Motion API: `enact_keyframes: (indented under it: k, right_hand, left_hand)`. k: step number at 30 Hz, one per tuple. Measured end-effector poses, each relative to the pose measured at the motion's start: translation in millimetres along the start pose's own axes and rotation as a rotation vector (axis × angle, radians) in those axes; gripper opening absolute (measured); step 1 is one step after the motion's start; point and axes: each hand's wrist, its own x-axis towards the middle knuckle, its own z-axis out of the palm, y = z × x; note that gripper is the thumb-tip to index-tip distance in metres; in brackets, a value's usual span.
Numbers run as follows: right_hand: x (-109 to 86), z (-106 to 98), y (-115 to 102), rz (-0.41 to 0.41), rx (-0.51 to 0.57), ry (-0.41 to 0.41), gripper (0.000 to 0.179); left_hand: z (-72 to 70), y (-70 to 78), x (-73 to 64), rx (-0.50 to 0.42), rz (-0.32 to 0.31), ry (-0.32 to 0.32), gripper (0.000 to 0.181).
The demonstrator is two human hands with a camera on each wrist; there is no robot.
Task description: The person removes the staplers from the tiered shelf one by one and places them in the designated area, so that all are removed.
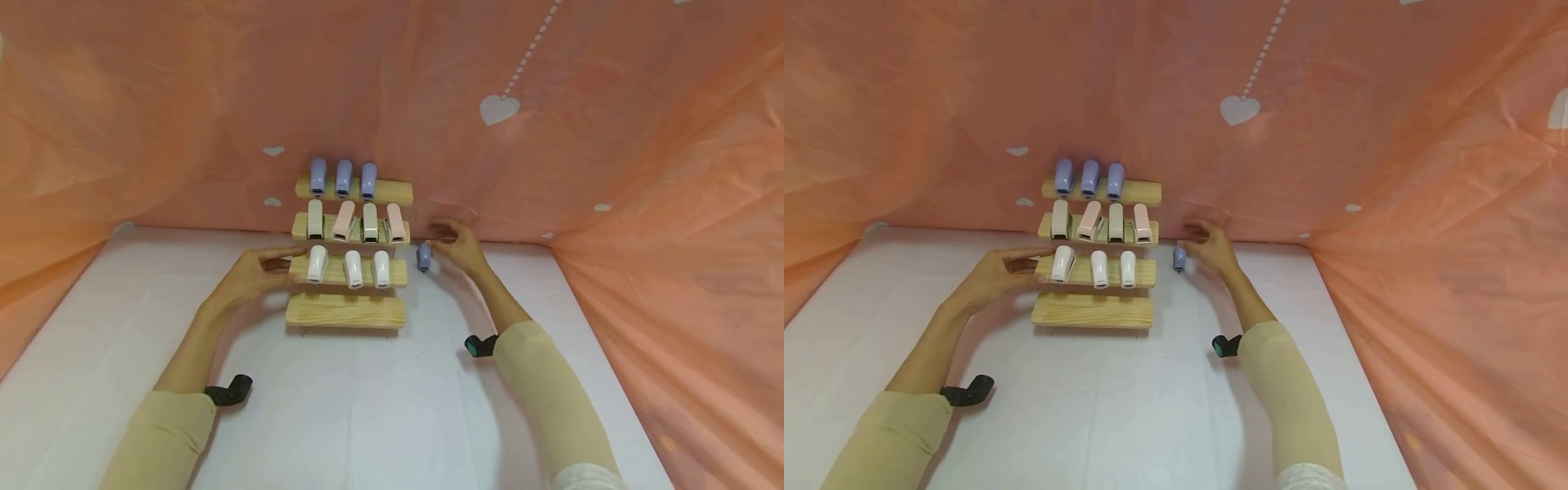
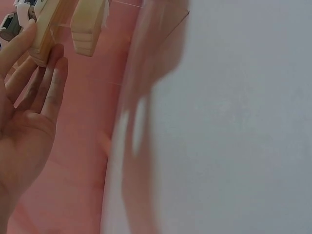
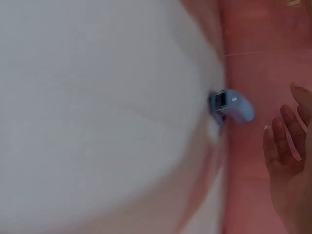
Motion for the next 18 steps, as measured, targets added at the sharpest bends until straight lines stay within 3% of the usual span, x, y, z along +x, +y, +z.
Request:
enact_keyframes:
  k: [3,9,18]
  right_hand:
    - [-0.5,-1,-27,-0.049,0.022,-0.007,0.047]
    - [4.8,-2,-49,-0.159,0.043,0.003,0.044]
    - [8.6,-5,-86,-0.195,-0.019,0.003,0.043]
  left_hand:
    - [-0.5,-0.6,0.9,0.006,-0.007,0.007,0.054]
    - [-0.5,-1.4,0.1,0.001,-0.028,0.021,0.057]
    - [-1.2,-3.6,2.8,-0.015,0.000,0.004,0.055]
